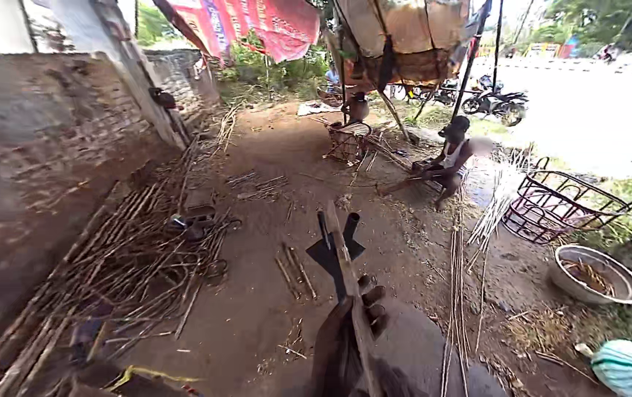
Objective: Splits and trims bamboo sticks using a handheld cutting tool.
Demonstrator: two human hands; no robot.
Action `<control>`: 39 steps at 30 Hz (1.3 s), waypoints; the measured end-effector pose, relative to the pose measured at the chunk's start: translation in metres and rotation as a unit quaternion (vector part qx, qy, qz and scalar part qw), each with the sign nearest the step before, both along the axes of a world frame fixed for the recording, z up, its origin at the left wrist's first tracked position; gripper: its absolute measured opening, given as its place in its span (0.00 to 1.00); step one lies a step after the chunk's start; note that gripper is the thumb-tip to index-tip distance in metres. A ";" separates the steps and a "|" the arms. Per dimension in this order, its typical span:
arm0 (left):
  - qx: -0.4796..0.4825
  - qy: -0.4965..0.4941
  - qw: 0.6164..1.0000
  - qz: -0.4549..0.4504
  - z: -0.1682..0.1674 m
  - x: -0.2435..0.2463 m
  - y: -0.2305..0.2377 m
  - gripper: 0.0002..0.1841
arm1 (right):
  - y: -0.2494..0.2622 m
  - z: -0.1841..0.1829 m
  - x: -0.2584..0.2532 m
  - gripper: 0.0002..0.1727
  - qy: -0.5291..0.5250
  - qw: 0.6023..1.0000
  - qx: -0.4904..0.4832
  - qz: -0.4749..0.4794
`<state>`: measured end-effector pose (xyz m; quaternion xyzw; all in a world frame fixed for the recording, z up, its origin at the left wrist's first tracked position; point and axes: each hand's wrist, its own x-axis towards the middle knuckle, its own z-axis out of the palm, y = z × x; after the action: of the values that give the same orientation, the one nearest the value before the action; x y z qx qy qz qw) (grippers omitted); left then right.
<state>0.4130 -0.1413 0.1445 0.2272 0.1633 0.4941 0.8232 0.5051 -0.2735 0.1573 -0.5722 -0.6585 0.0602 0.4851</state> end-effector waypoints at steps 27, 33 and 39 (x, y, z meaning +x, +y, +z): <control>-0.061 0.186 0.979 -0.062 0.041 0.109 0.017 0.14 | 0.110 -0.005 0.151 0.16 0.137 0.984 0.075 0.088; -0.054 0.247 0.967 0.021 0.065 0.215 0.086 0.15 | 0.233 -0.002 0.259 0.13 0.232 0.929 0.169 0.236; -0.031 0.189 0.978 -0.083 0.041 0.101 0.026 0.14 | 0.127 -0.006 0.146 0.21 0.079 0.982 0.130 0.115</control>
<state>0.5138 -0.1148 0.1858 0.3034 0.3116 0.3671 0.8223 0.6512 -0.1468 0.1516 -0.4183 -0.6819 0.0744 0.5954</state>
